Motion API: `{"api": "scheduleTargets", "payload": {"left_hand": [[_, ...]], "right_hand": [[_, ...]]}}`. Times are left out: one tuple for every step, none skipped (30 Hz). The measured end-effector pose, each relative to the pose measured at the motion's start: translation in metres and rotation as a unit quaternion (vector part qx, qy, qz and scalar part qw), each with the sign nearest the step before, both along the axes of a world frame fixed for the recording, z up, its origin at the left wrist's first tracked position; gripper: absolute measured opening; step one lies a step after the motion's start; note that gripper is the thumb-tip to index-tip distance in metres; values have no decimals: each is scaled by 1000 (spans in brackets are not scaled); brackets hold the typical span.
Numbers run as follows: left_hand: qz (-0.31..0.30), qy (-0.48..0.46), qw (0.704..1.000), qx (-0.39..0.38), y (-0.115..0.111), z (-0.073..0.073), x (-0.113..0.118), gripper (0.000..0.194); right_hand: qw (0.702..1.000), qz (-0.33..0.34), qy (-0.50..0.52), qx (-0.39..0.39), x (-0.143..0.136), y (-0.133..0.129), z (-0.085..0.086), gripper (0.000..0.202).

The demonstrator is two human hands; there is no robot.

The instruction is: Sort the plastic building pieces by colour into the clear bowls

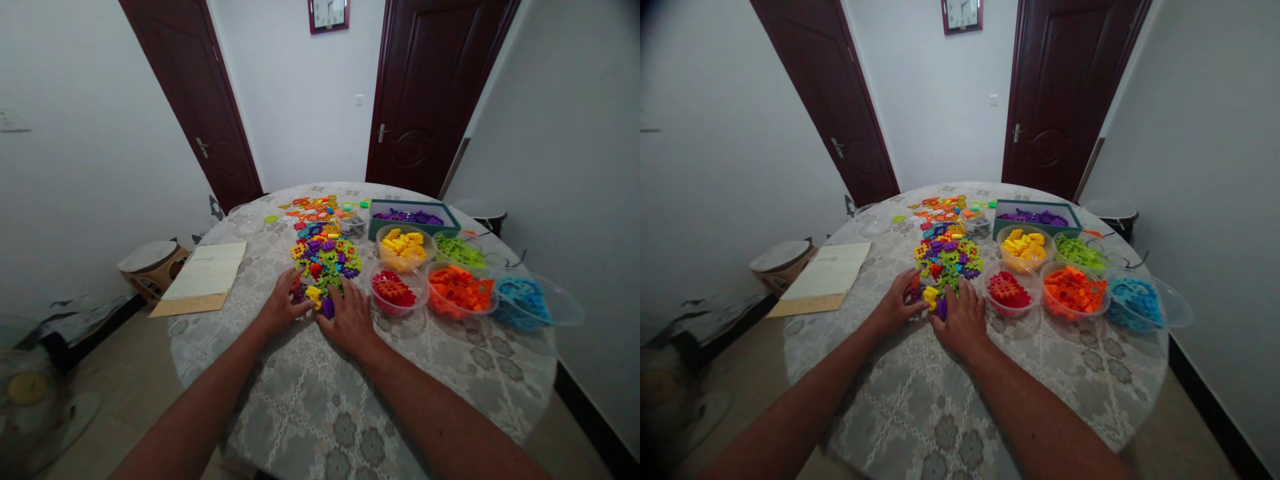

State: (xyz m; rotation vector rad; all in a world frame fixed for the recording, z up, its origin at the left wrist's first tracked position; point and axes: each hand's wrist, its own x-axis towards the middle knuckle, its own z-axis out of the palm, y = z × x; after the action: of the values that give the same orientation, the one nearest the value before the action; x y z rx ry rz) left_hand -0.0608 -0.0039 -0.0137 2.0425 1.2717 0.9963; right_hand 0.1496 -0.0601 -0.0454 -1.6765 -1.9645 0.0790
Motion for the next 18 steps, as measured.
{"api": "scheduleTargets", "payload": {"left_hand": [[15, -23, 999, -19, -2, 4, 6, 81], [34, -49, 997, -40, -3, 7, 12, 79], [57, -75, 994, -60, -4, 11, 17, 78], [79, -101, 989, -78, -5, 14, 21, 76], [96, -125, 983, -91, -5, 17, 24, 74], [109, -146, 978, -99, -5, 19, 26, 72], [120, -163, 974, -102, -4, 19, 28, 71], [127, -177, 971, -101, -2, 19, 29, 69], [133, -188, 968, -100, 0, 17, 30, 67], [138, -200, 965, -99, 3, 15, 31, 65], [143, -211, 962, -99, 6, 12, 32, 63], [150, -223, 958, -99, 9, 9, 33, 61], [156, -232, 955, -97, 12, 6, 35, 58], [164, -238, 953, -93, 15, 3, 36, 56], [171, -241, 951, -86, 17, 1, 38, 54], [177, -242, 951, -79, 19, 0, 40, 52], [179, -246, 950, -71, 20, -1, 42, 51], [178, -256, 948, -66, 21, -2, 44, 51]], "right_hand": [[1000, -2, 2, -1, 0, 0, 0, 73], [1000, -3, 4, -3, 0, 1, 0, 73], [1000, -4, 5, -4, 0, 1, 0, 73], [1000, -4, 6, -5, 0, 1, 0, 72], [1000, -4, 6, -6, 0, 2, 1, 72], [1000, -4, 6, -7, 0, 2, 1, 71], [1000, -3, 6, -8, 0, 2, 2, 70], [1000, -3, 7, -10, 0, 2, 2, 69], [1000, -3, 7, -10, 0, 3, 3, 68], [1000, -4, 7, -10, -1, 3, 3, 68], [1000, -6, 8, -8, -1, 4, 4, 67], [1000, -8, 9, -5, -1, 4, 4, 66], [1000, -9, 10, -2, -1, 5, 3, 66], [1000, -10, 11, 2, -1, 6, 3, 66], [1000, -10, 12, 4, -1, 6, 3, 65], [1000, -9, 12, 6, -1, 7, 3, 65], [1000, -8, 12, 8, -1, 7, 3, 65], [1000, -7, 12, 8, -1, 7, 3, 65]]}}
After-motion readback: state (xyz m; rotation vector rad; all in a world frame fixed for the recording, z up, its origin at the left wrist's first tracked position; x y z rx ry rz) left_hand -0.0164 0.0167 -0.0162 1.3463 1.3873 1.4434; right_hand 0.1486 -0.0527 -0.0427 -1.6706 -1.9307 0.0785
